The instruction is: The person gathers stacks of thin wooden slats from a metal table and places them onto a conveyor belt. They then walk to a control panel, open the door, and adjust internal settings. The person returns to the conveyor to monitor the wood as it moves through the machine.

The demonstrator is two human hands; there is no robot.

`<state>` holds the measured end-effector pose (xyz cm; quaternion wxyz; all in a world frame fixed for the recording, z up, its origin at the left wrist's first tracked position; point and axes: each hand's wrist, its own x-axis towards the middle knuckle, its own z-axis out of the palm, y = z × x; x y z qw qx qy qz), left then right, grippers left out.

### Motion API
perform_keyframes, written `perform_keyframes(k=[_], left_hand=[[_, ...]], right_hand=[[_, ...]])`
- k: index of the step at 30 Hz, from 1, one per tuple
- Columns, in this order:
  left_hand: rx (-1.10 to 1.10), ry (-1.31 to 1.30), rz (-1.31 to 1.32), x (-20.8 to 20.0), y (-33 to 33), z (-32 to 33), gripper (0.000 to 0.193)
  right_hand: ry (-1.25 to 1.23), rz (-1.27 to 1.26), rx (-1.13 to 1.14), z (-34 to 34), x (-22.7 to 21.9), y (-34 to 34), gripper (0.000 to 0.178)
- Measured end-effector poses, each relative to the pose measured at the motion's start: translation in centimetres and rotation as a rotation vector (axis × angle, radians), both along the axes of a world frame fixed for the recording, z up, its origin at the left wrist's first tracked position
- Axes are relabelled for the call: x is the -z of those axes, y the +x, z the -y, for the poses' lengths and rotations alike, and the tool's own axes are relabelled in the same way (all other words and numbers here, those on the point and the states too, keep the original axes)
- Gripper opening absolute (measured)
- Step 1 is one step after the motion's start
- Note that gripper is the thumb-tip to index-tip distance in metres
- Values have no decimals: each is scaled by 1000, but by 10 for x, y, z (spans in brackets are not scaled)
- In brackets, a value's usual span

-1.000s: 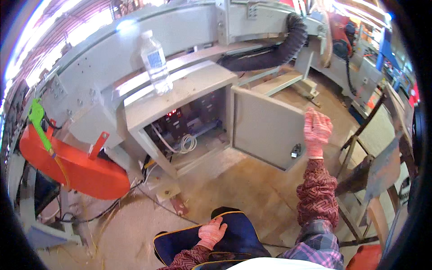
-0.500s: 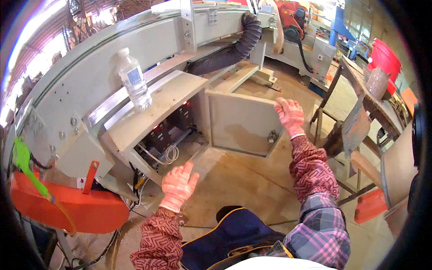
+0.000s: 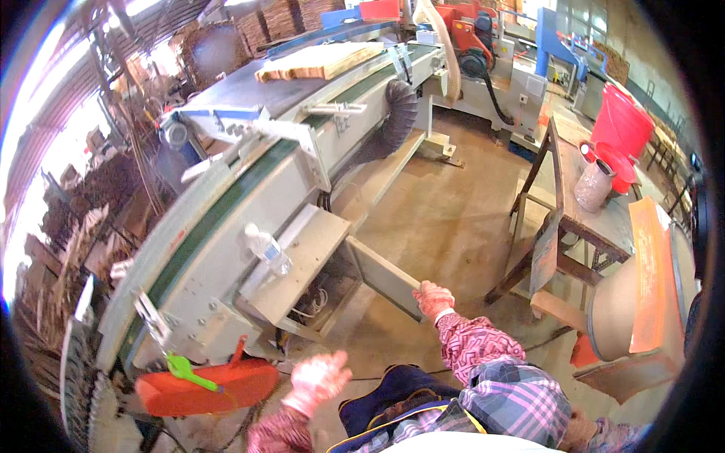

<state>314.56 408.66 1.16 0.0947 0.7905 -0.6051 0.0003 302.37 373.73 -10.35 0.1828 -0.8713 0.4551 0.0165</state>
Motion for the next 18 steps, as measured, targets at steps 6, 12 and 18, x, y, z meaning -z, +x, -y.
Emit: perform_keyframes(k=[6,12,18], left_hand=[[-243,331,-399,37,-78,-129,43],[-294,380,-455,-49,-48,-119,44],[-8,214,-259,-100,31,-158,51]], right_hand=[[214,-60,45,-52,-9,30,39],[36,-6,157,-128,14,45,35],[182,-81,372,-214,-47,23,50]])
